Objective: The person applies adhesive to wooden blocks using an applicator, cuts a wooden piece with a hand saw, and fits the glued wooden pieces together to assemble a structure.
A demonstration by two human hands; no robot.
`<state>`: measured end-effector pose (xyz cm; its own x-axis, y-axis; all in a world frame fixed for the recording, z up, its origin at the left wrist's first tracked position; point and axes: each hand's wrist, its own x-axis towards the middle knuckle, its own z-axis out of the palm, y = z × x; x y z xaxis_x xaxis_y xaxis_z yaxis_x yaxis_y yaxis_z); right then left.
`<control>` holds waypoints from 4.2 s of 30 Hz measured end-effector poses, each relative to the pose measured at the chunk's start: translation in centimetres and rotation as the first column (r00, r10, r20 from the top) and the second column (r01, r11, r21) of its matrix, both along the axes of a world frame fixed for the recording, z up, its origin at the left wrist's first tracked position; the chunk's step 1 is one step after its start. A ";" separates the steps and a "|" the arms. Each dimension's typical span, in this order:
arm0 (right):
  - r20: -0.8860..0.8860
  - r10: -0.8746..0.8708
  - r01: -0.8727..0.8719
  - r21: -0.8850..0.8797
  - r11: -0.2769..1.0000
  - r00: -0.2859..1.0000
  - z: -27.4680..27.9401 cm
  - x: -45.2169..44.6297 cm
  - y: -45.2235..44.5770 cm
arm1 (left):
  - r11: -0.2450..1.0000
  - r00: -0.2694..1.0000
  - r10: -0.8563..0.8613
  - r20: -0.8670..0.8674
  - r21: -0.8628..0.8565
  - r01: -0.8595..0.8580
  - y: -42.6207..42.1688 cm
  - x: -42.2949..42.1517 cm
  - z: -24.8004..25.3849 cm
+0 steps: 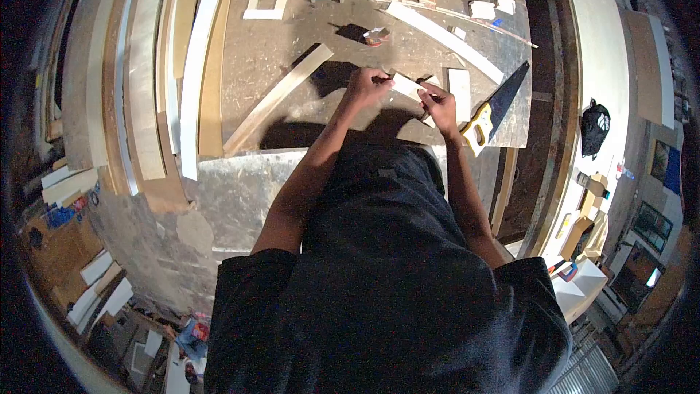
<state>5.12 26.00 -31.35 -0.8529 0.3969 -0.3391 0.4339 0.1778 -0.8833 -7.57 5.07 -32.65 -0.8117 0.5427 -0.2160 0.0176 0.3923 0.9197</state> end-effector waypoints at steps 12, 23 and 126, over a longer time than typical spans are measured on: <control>0.128 0.057 -0.042 -0.114 0.993 0.990 0.6 -1.4 1.5 | 1.000 1.000 -0.023 -0.001 0.017 0.023 0.0 -0.1 0.3; 0.155 -0.002 0.040 -0.241 0.970 0.988 2.3 -1.0 1.5 | 1.000 0.999 0.012 0.053 0.015 -0.013 -0.2 -0.2 -0.2; 0.137 -0.165 0.181 -0.117 0.976 0.977 -6.4 18.9 49.5 | 0.888 0.819 -0.059 -0.570 -0.405 -0.219 59.5 19.8 -1.6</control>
<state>24.04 75.51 -37.80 -0.7223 0.4809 -0.4971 0.5572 -0.0211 -0.8301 12.27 64.55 -34.23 -0.8982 0.4306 0.0887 0.4160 0.7673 0.4880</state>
